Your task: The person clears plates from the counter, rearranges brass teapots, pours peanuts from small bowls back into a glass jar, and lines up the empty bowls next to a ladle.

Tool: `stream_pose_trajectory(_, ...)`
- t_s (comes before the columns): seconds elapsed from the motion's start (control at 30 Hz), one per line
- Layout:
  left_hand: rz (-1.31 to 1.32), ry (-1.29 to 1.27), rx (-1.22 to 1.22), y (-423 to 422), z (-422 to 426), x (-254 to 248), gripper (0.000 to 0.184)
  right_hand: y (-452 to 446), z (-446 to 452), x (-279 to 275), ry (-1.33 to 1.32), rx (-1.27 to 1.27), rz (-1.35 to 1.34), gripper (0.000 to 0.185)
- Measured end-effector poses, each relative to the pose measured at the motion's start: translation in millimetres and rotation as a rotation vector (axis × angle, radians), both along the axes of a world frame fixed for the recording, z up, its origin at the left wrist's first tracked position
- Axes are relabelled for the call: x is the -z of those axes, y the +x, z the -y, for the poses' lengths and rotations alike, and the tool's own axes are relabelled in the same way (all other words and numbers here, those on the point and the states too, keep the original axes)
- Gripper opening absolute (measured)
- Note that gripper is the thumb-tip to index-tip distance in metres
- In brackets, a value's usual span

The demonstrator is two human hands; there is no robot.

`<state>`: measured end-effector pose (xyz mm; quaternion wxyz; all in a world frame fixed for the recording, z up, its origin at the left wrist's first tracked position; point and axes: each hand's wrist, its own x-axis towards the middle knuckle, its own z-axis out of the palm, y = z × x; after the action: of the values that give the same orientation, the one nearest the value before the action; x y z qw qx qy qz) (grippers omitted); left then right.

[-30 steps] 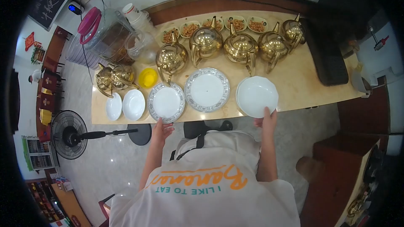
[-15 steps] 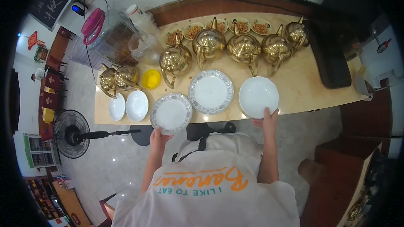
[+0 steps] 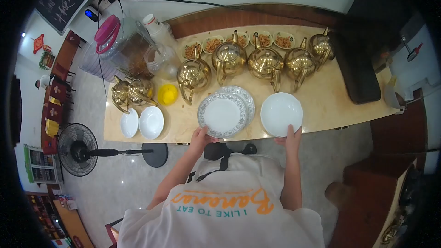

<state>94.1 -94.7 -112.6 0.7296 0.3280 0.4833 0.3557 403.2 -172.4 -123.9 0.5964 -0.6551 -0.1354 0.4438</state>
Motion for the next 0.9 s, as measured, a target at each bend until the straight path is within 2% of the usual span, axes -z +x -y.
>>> stream_pose_trajectory(0.13, -0.065, -0.008, 0.086, 3.5, -6.5, 2.1, 0.033, -0.7, 0.5, 1.6, -0.014, 0.0, -0.01, 0.041)
stream_pose_trajectory(0.23, -0.271, -0.045, 0.218, 10.4, -13.2, 5.2, 0.035, 1.2, 1.8, 2.6, -0.041, -0.007, 0.008, 0.043)
stream_pose_trajectory(0.43, -0.516, 0.032, 0.331, 7.4, -18.9, -7.7, 0.04, -2.1, 0.8, 1.8, -0.03, 0.016, -0.005, 0.043)
stream_pose_trajectory(0.53, -0.477, 0.057, 0.118, -27.0, -13.3, -15.0, 0.047, -0.9, 1.1, 4.2, -0.067, 0.03, -0.002, 0.046)
stream_pose_trajectory(0.63, -0.361, -0.145, -0.207, -87.6, -1.3, -16.2, 0.056, -2.8, -1.1, -1.3, -0.086, 0.042, -0.005, 0.047)
stream_pose_trajectory(0.7, -0.154, -0.277, -0.456, -136.4, 3.5, 5.8, 0.063, -4.1, -1.3, 2.2, -0.072, 0.043, -0.009, 0.048)
stream_pose_trajectory(0.73, -0.053, -0.266, -0.539, -156.8, 5.0, 10.1, 0.065, -2.7, -0.2, 5.6, -0.054, 0.038, -0.007, 0.048)
stream_pose_trajectory(0.83, 0.054, -0.275, -0.782, -186.3, -8.9, 20.3, 0.067, -0.9, 0.5, 7.6, -0.038, 0.018, 0.006, 0.048)
stream_pose_trajectory(0.9, -0.035, -0.238, -0.706, -191.8, -14.9, 22.6, 0.058, -2.2, 1.5, 4.1, -0.045, 0.016, 0.018, 0.046)
